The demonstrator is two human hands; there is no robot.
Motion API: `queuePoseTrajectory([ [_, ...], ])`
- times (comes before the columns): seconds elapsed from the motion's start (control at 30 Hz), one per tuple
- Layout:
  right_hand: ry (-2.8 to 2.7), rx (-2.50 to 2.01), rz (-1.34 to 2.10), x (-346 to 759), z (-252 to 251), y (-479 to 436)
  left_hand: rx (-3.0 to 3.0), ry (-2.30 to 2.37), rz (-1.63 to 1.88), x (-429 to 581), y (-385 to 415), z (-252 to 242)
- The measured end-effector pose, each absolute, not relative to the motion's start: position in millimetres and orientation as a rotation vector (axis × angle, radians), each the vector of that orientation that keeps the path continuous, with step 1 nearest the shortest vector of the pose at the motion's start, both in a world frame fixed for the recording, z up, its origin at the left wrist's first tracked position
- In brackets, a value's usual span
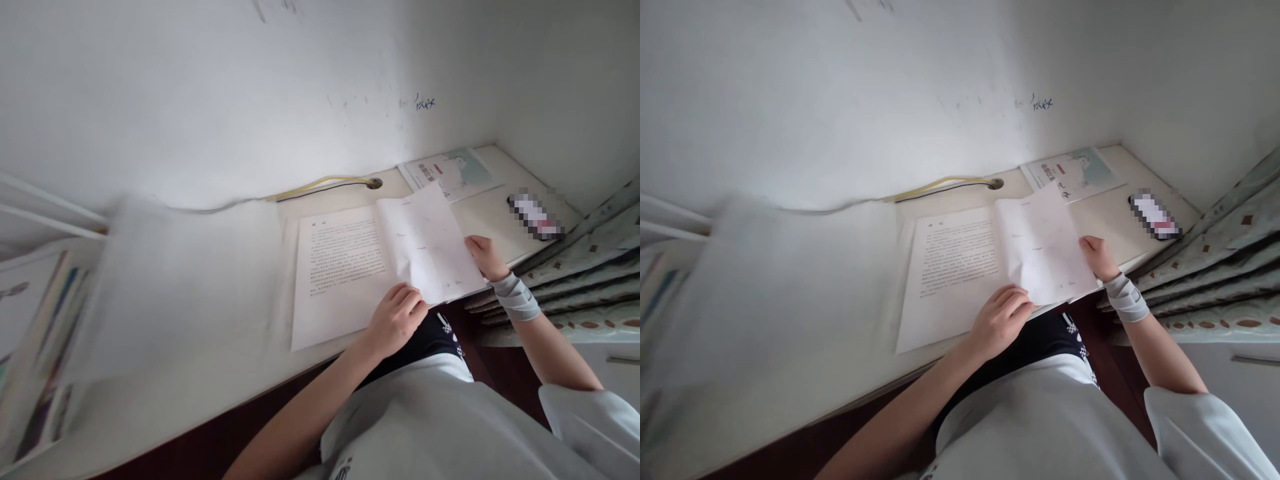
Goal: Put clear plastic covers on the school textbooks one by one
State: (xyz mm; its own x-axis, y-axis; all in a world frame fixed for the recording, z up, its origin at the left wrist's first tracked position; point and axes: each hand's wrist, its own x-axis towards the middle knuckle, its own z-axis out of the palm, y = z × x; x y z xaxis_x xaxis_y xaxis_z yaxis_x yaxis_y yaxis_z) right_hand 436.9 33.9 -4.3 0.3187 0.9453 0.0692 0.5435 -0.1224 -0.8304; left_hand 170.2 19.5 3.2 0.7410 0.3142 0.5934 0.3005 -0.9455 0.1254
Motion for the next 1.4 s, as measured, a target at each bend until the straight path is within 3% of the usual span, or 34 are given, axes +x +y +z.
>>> queuePoseTrajectory([
  [0.47, -1.3, -1.802, 0.647, 439, -2, 40, 3.146, 0.471, 0.938, 169, 17, -2],
  [0.73, -1.328, -1.822, 0.622, 438, 0, 40, 2.948, 0.51, 1.193, 182, 15, -10],
  [1.1, -1.449, -1.922, 0.548, 441, 1, 40, 2.776, 0.575, 1.006, 185, 7, -8],
  [1.3, -1.654, -2.101, -0.109, 436, 27, 31, 2.537, 1.219, 1.195, 105, 49, 9],
  [1.4, -1.883, -1.903, -0.278, 395, 42, 22, 2.469, 1.74, 0.91, 50, 73, 14],
])
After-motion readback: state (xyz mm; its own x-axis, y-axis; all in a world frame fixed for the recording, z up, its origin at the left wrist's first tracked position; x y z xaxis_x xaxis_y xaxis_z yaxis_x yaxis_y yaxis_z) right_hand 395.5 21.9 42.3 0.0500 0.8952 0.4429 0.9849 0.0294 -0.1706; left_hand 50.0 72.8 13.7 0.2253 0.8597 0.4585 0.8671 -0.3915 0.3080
